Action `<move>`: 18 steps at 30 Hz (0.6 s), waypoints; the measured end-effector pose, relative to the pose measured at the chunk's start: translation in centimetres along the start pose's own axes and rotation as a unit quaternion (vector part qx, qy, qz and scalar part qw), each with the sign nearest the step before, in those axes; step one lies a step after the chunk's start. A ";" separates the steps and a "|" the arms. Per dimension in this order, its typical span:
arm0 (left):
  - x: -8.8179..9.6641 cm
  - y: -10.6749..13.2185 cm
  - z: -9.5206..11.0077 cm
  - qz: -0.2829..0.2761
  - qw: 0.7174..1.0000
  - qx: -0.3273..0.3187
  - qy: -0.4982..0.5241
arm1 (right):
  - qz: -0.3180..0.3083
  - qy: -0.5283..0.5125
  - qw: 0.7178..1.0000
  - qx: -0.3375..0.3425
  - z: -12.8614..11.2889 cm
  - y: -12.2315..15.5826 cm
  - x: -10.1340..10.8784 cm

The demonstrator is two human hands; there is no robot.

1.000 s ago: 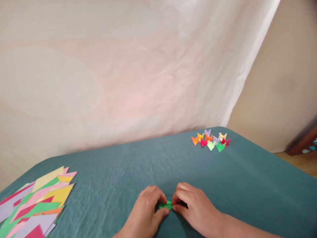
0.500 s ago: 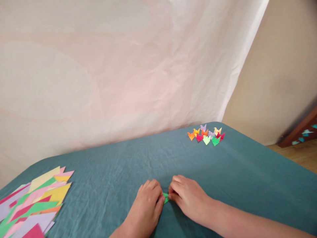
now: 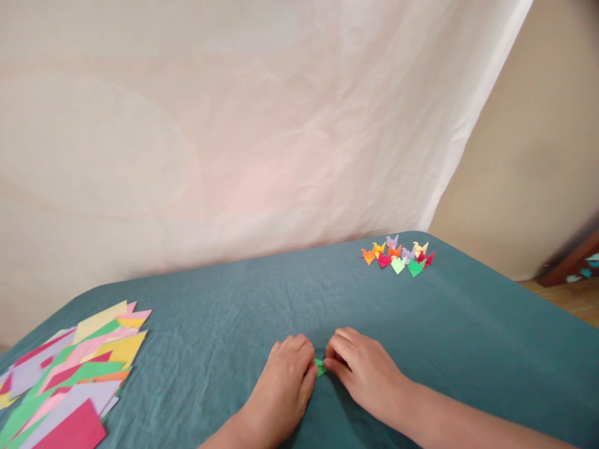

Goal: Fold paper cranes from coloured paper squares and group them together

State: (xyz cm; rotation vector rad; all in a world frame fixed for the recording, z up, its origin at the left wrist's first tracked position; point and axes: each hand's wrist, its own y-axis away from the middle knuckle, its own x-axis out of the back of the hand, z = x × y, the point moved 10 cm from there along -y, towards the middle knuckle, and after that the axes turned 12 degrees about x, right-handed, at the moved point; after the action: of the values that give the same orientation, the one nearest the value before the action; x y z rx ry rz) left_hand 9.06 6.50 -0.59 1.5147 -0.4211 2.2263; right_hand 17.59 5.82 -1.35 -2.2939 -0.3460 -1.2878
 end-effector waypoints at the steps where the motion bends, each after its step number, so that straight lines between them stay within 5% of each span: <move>1: 0.0 0.0 -0.1 0.000 1.000 0.001 0.006 | 0.007 -0.004 1.000 -0.008 0.0 0.1 0.0; 9: 0.6 0.0 -0.7 0.010 0.995 0.000 0.101 | 0.034 -0.022 0.998 -0.055 0.7 0.0 0.0; 18: 0.4 0.1 -0.9 0.025 0.997 -0.029 0.069 | 0.013 -0.066 0.995 -0.077 2.0 -0.3 0.0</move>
State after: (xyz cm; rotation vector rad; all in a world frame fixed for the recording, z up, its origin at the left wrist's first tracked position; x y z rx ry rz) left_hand 8.22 6.90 -0.56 1.3249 -0.4813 2.3201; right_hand 18.92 7.08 -2.14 -2.5124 -0.2665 -1.1905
